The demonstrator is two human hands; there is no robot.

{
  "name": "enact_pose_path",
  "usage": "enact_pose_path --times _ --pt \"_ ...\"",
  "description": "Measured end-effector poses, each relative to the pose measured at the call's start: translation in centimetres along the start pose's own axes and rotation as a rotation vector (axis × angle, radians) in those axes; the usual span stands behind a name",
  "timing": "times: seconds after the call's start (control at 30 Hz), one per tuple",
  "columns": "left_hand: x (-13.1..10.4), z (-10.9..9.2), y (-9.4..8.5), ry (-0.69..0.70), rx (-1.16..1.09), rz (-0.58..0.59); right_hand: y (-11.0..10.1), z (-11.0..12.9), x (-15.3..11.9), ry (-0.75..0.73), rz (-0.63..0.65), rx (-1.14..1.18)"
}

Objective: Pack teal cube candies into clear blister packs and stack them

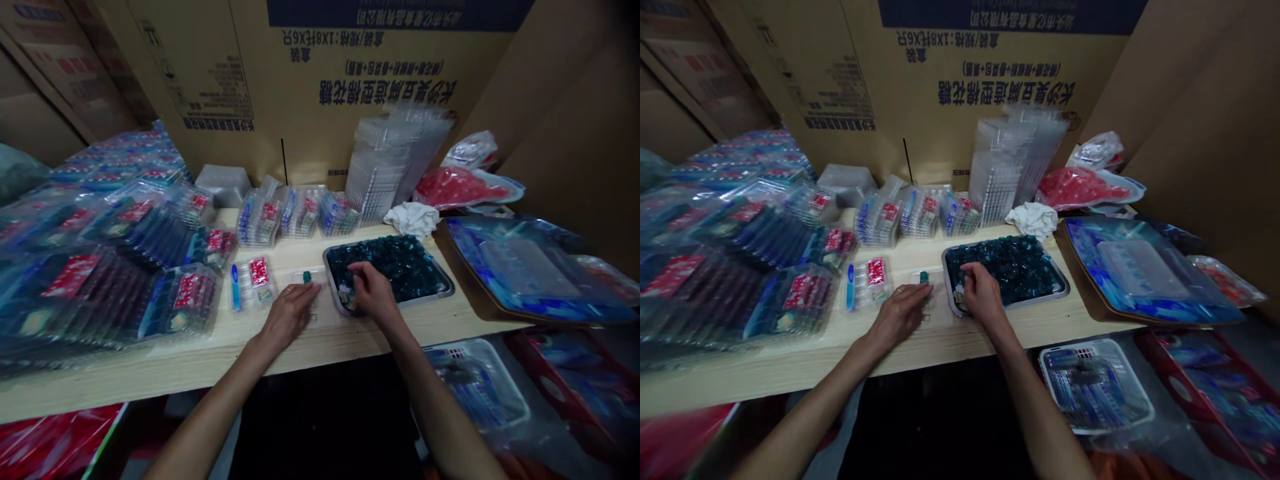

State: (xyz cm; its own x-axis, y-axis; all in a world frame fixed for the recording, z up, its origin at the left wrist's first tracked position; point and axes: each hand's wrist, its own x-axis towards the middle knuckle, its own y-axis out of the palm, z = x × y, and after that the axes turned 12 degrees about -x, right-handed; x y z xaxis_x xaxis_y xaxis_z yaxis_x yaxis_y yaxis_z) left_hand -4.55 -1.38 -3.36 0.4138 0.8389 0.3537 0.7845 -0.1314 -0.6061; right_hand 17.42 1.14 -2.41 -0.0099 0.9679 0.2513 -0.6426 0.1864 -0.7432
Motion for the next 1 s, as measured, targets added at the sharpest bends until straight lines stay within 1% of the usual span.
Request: enact_pose_path --times 0.03,0.07,0.1,0.17,0.2,0.27,0.37,0.47,0.57,0.67,0.73,0.83,0.93,1.0 --pt "-0.1 -0.6 0.1 -0.057 -0.098 -0.095 0.4 0.4 -0.4 -0.025 0.051 0.139" --pt "-0.2 -1.2 0.2 -0.145 -0.218 -0.178 0.9 0.9 -0.9 -0.048 0.094 0.249" --pt "-0.2 -1.9 0.4 -0.249 -0.351 -0.237 1.4 1.5 -1.4 -0.071 0.119 0.318" --pt "0.1 -3.0 0.7 -0.431 -0.608 -0.291 2.1 2.9 -2.3 -0.129 0.13 0.358" --pt "0.3 -3.3 0.8 -0.481 -0.708 -0.297 2.3 3.5 -2.6 -0.154 0.13 0.343" --pt "0.6 -3.5 0.8 -0.516 -0.823 -0.311 2.6 4.6 -3.1 -0.191 0.143 0.286" --pt "0.6 -3.3 0.2 -0.587 -0.892 -0.35 2.7 5.4 -3.4 -0.224 0.154 0.199" --pt "0.4 -3.0 -0.2 -0.679 -0.981 -0.328 2.9 5.6 -3.8 -0.274 0.132 0.119" --pt "0.2 -3.0 -0.3 -0.667 -0.968 -0.301 3.4 6.0 -4.2 -0.332 0.092 0.06" --pt "0.1 -3.0 -0.4 -0.616 -0.904 -0.332 3.7 6.3 -4.3 -0.37 0.09 0.119" --pt "-0.1 -2.8 -0.7 -0.628 -0.965 -0.361 3.6 6.1 -4.2 -0.332 0.066 0.187" --pt "-0.4 -2.4 -1.3 -0.709 -1.106 -0.384 3.3 5.5 -4.2 -0.225 0.016 0.205" --pt "-0.8 -2.2 -1.8 -0.761 -1.198 -0.384 3.2 5.0 -4.9 -0.199 0.037 0.116" --pt "-0.9 -2.2 -1.8 -0.766 -1.23 -0.411 3.2 5.1 -5.8 -0.21 0.095 -0.003"
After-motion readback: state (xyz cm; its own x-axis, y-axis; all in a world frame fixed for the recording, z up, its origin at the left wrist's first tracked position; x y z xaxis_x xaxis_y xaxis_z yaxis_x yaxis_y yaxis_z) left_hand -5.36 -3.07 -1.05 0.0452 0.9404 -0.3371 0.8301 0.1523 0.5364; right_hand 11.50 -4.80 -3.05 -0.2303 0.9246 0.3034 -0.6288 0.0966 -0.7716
